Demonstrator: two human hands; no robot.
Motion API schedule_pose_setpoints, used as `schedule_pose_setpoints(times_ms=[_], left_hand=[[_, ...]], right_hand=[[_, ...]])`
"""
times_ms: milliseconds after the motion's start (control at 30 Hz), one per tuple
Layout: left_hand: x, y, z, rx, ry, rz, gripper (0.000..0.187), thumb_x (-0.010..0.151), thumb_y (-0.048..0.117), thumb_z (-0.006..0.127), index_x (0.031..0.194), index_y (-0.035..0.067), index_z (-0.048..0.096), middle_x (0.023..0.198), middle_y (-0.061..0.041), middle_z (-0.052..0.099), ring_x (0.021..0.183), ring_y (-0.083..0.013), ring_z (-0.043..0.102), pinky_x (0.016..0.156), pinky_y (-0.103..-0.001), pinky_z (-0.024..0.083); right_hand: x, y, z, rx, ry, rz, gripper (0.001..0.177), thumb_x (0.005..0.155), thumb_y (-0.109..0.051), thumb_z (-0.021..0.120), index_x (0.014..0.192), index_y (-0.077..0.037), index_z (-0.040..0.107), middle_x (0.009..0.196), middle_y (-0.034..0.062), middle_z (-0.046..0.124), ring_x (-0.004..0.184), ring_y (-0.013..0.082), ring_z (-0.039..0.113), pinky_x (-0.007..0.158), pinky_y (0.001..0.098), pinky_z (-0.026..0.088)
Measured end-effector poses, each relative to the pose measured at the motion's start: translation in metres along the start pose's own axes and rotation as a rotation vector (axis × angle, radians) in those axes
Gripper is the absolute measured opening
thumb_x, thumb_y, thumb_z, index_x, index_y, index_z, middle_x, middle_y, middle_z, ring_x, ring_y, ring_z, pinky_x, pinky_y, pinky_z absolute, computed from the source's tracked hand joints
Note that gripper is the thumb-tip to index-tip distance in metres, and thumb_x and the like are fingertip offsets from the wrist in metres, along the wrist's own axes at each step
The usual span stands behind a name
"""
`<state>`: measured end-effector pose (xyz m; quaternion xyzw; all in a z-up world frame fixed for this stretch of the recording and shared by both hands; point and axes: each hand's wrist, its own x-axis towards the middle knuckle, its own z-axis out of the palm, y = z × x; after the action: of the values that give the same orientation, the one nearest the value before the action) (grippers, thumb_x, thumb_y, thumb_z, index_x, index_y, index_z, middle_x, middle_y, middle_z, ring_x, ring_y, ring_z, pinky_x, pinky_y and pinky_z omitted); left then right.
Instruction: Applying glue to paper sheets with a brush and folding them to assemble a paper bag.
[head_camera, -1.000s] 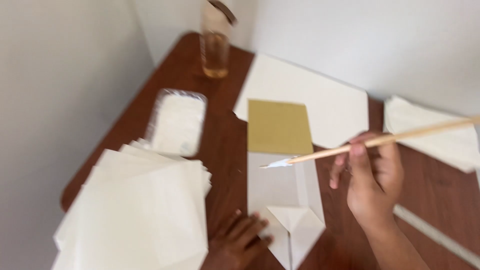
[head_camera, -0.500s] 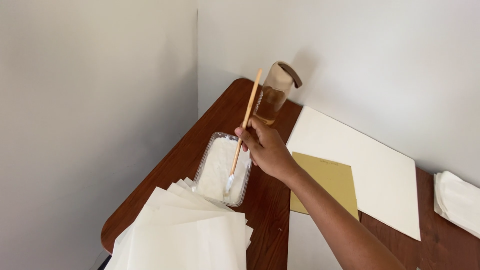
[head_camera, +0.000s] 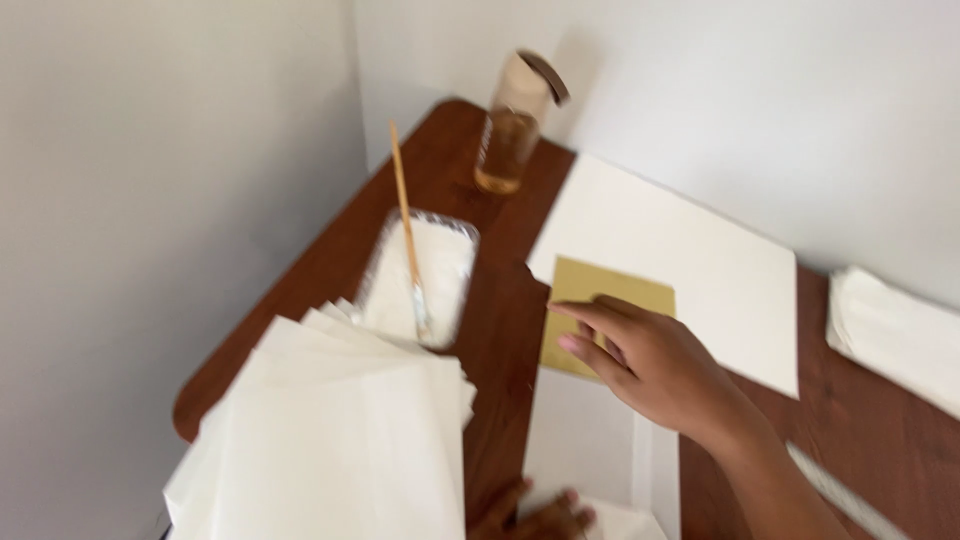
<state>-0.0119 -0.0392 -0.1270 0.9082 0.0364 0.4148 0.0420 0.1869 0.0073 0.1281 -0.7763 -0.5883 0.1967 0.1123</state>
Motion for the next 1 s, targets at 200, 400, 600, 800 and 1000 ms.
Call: schedule_pose_setpoints(times_ms=[200,400,600,800,1000], left_hand=[[0.036,-0.016,-0.067,-0.389,-0.245,0.081,0.018,0.108,0.019,0.051,0.114,0.016,0.068,0.15,-0.013,0.059,0.139,-0.0338,0.056,0.111,-0.06,0.034],[0.048,-0.009,-0.106,-0.293,-0.258,0.129,0.034,0.105,0.043,0.054,0.11,0.015,0.072,0.139,-0.012,0.062,0.13,-0.0325,0.059,0.105,-0.058,0.039],[0.023,-0.001,-0.113,-0.245,-0.167,0.156,0.029,0.098,0.045,0.073,0.106,0.017,0.075,0.121,-0.001,0.074,0.116,-0.0229,0.07,0.099,-0.047,0.049],[0.021,0.006,-0.118,-0.426,-0.096,0.08,0.004,0.094,0.017,0.076,0.095,0.013,0.076,0.111,-0.001,0.078,0.108,-0.0203,0.073,0.096,-0.037,0.058],[0.018,0.015,-0.117,-0.556,-0.071,-0.037,0.007,0.092,0.009,0.073,0.088,0.011,0.078,0.102,-0.002,0.078,0.099,-0.02,0.073,0.087,-0.038,0.061]], right_hand=[[-0.169,0.064,0.055,0.142,0.105,0.067,0.039,0.088,-0.044,0.069,0.121,-0.025,0.077,0.118,-0.0047,0.078,0.098,0.0105,0.078,0.084,0.0312,0.063],[-0.252,0.09,0.151,-0.041,0.285,-0.046,0.074,0.072,-0.071,0.085,0.128,-0.024,0.072,0.137,-0.002,0.06,0.123,0.0239,0.055,0.097,0.048,0.047],[-0.269,0.07,0.174,-0.111,0.41,-0.032,0.074,0.073,-0.079,0.077,0.128,-0.03,0.07,0.141,-0.0033,0.059,0.127,0.0241,0.054,0.108,0.0554,0.038],[-0.262,0.055,0.165,-0.152,0.59,-0.246,0.038,0.083,-0.052,0.084,0.104,-0.023,0.073,0.11,-0.0018,0.067,0.1,0.0203,0.065,0.098,0.0501,0.051],[-0.257,0.051,0.156,0.038,0.568,-0.308,0.023,0.083,-0.034,0.088,0.094,-0.016,0.078,0.1,-0.0022,0.067,0.088,0.0212,0.063,0.088,0.0436,0.057]])
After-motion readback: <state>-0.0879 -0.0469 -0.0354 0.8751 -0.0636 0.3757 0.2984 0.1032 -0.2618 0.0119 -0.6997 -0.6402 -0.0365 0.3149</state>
